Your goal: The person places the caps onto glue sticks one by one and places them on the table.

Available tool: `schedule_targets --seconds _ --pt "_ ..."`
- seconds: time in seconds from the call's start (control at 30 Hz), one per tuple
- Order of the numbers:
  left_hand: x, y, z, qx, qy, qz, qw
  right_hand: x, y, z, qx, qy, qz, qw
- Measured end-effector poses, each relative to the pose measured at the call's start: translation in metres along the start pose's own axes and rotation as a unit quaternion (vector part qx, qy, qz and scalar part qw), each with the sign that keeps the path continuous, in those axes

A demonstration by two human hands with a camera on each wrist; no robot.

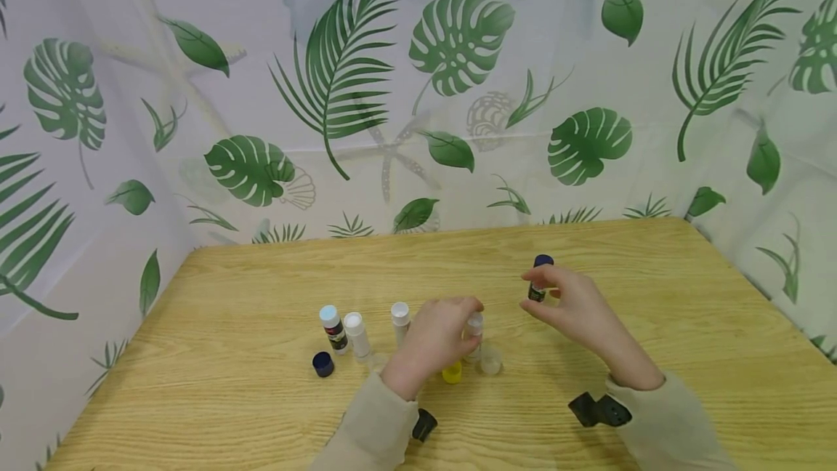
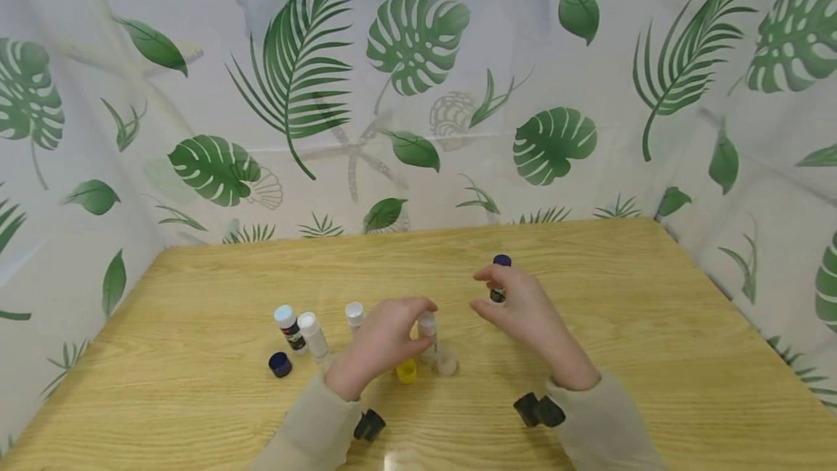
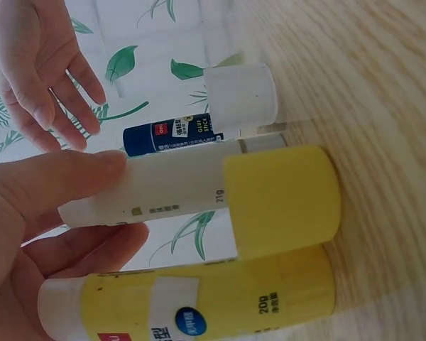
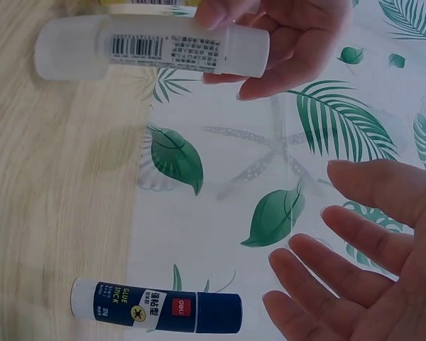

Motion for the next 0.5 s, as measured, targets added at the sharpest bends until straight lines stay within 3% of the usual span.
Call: schedule_targets --seconds 0.23,0.37,0.5 --pt "0.0 0.0 -0.001 -0.016 -0.017 -0.007 0.9997 -0.001 0.001 0.0 -0.001 0.006 -0.001 1.0" --pt "0.001 -0.003 -0.001 -0.005 -0.021 0.008 0.9997 -0.001 0.001 0.0 -0.002 0.004 -0.003 1.0" --pt "0.001 -0.011 -0.002 0.012 -0.02 0.043 0.9988 -0.001 0.0 0.0 -0.003 0.001 -0.002 1.0"
Point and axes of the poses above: each hand's wrist, its own x-axis away from the middle knuckle, its own y-axis out of the palm, z = x × y, the point moved 5 cm from there along -x, towards the middle knuckle, and after that the axes turned 6 degrees about -x, right-handed, at the moved point
